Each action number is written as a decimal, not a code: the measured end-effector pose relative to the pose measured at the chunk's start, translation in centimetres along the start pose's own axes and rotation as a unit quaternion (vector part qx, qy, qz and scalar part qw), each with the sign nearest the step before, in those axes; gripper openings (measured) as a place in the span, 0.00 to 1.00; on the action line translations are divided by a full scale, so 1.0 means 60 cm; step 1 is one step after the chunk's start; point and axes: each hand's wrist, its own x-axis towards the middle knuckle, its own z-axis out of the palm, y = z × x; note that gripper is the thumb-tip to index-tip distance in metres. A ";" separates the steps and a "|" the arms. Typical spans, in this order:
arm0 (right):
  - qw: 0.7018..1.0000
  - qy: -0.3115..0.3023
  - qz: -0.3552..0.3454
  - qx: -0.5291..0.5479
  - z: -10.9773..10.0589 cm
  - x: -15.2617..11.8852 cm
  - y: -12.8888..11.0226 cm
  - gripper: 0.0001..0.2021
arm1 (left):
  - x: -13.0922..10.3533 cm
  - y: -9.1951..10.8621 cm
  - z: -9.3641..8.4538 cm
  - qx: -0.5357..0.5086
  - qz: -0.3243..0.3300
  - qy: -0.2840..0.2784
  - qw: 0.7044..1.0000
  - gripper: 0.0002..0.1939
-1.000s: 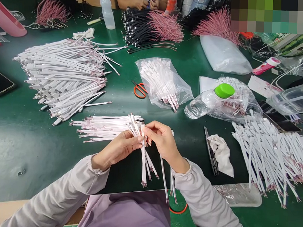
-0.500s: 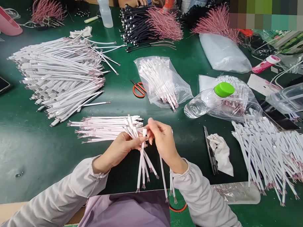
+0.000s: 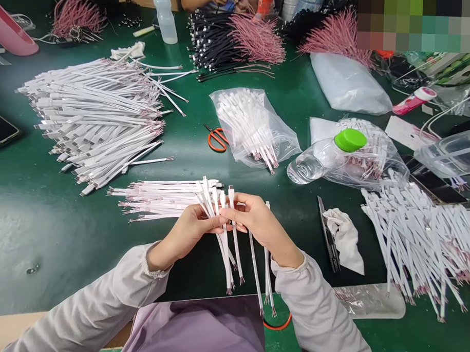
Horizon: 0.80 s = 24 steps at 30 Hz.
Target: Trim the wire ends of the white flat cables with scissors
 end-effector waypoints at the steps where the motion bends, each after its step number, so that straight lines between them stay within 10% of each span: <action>1: 1.000 -0.005 0.000 -0.008 0.000 0.000 0.000 0.16 | 0.001 -0.001 0.000 0.011 0.004 0.002 1.000 0.20; 24: 0.999 0.008 -0.015 0.033 0.007 0.002 0.005 0.16 | 0.001 -0.011 -0.002 0.042 0.025 -0.052 0.997 0.22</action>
